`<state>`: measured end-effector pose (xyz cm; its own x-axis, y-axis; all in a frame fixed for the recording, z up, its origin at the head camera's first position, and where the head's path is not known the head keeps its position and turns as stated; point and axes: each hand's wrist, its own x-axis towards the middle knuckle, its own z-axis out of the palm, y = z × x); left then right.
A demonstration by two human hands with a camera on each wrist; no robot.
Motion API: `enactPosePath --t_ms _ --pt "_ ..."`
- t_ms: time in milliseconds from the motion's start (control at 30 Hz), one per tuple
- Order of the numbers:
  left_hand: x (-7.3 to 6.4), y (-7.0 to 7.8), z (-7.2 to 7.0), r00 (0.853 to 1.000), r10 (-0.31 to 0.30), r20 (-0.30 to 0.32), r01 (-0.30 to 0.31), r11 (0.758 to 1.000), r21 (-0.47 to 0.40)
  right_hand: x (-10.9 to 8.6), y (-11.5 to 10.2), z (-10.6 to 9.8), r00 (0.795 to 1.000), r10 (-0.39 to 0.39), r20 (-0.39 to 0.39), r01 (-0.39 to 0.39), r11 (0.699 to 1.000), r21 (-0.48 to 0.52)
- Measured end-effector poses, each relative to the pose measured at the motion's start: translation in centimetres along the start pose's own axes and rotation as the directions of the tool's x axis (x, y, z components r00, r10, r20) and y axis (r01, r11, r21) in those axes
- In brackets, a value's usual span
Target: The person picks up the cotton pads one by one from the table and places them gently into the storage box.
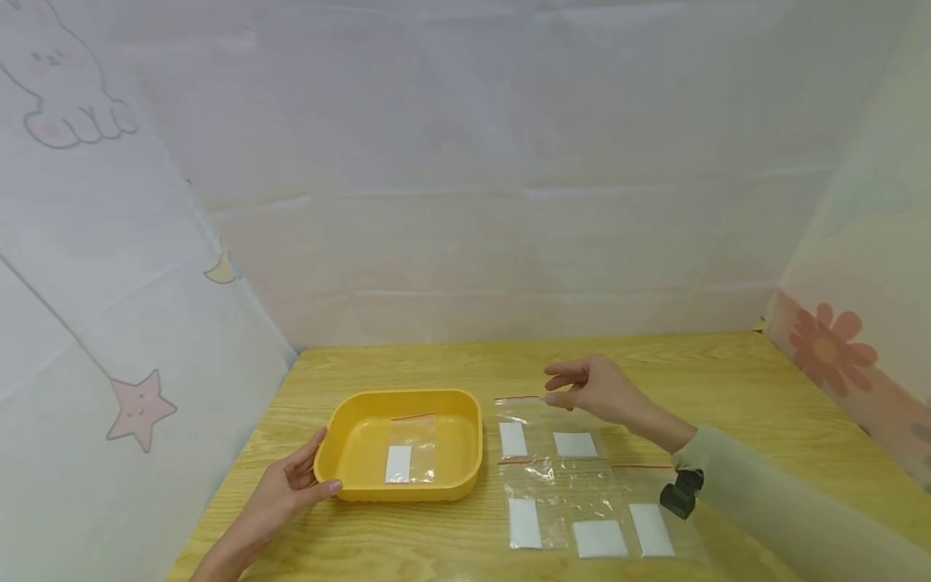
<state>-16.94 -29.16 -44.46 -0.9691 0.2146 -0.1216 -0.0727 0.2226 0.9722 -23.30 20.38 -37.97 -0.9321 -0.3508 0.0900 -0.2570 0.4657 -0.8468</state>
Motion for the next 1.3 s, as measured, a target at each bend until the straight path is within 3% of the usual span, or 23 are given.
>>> enactPosePath --t_ms 233,467,667,833,933,1100,1300 --pt "0.0 0.0 -0.1 1.0 -0.009 -0.016 0.009 1.0 0.0 -1.1 2.7 -1.4 0.998 -0.065 0.007 0.066 0.997 -0.029" --pt "0.2 -0.1 -0.1 1.0 -0.01 -0.008 0.01 1.0 0.0 -1.8 5.6 -2.3 0.985 -0.155 0.079 0.164 0.979 -0.121" --pt "0.2 -0.2 -0.1 1.0 -0.008 -0.011 0.008 1.0 0.004 -2.1 7.9 -2.9 0.98 -0.12 0.156 0.146 0.975 -0.168" --pt "0.1 -0.1 -0.1 1.0 -0.006 -0.014 0.006 1.0 0.006 -2.3 9.5 -2.9 0.976 -0.096 0.194 0.152 0.943 -0.297" --pt "0.1 -0.1 -0.1 1.0 -0.003 -0.016 0.003 1.0 0.009 -2.4 10.3 -3.0 0.97 -0.116 0.216 0.18 0.934 -0.309" --pt "0.1 -0.1 0.0 1.0 -0.004 -0.013 0.004 1.0 0.008 -2.3 11.2 -3.1 0.962 -0.158 0.221 0.225 0.919 -0.325" --pt "0.1 -0.1 -0.1 1.0 -0.004 -0.015 0.004 1.0 0.008 -2.1 11.5 -3.4 0.969 -0.154 0.194 0.217 0.906 -0.364"
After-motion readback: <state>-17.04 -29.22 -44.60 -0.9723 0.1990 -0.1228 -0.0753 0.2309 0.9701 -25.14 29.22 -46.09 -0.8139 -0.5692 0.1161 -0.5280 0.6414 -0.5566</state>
